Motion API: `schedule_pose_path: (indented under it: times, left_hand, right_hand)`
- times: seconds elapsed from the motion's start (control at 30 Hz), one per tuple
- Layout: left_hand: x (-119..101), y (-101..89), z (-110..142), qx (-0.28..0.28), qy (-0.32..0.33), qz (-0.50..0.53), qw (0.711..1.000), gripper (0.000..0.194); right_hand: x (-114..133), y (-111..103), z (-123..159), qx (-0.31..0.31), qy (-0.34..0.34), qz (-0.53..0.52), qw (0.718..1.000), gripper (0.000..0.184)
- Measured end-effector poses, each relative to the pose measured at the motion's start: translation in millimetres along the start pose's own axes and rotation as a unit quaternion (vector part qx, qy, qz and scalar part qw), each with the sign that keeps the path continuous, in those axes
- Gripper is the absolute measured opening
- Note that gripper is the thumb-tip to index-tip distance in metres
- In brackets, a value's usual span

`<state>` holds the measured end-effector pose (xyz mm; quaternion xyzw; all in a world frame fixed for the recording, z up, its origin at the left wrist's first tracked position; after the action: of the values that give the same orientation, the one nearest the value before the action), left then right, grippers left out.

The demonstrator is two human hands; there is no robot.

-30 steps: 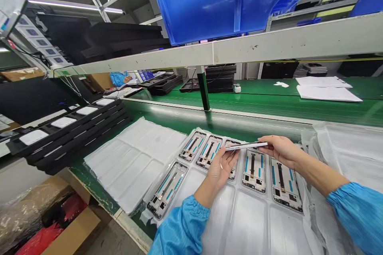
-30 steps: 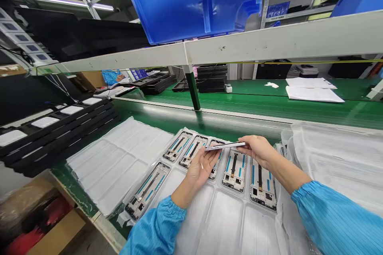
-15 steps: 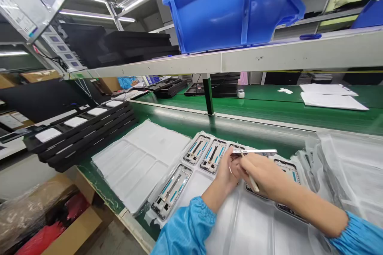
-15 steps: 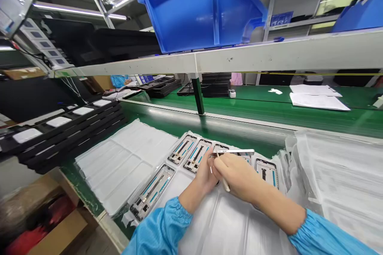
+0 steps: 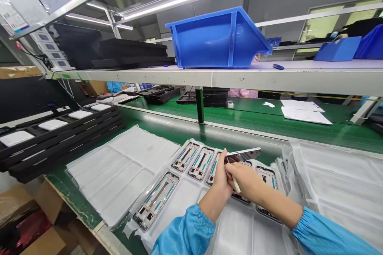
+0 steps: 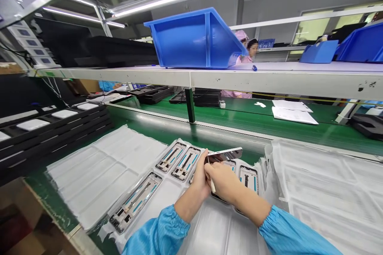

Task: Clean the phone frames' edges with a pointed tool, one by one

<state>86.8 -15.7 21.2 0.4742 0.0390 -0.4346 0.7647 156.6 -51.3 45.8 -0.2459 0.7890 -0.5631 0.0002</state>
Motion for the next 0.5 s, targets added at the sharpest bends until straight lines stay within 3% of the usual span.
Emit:
schedule_pose_path:
  times: [0.2, 0.5]
  left_hand:
    - [-1.9, 2.4, 2.6, -0.029, 0.007, 0.0, 1.0, 0.044]
    - [0.2, 2.6, -4.6, -0.054, 0.044, 0.002, 0.998, 0.055]
  right_hand:
    - [-2.8, 4.0, -0.6, -0.042, 0.049, -0.056, 0.996, 0.029]
    - [-3.7, 8.0, 0.3, -0.106, 0.05, -0.113, 0.987, 0.028]
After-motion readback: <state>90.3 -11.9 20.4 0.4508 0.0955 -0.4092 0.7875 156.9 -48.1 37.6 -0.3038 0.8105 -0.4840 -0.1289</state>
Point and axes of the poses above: each hand's wrist, its own z-axis away from the middle knuckle, its own y-axis out of the palm, x = y × z, the point moved 2 cm from there along -z, towards the middle knuckle, and after that the axes turned 11 degrees about -x, right-handed, at the moved point
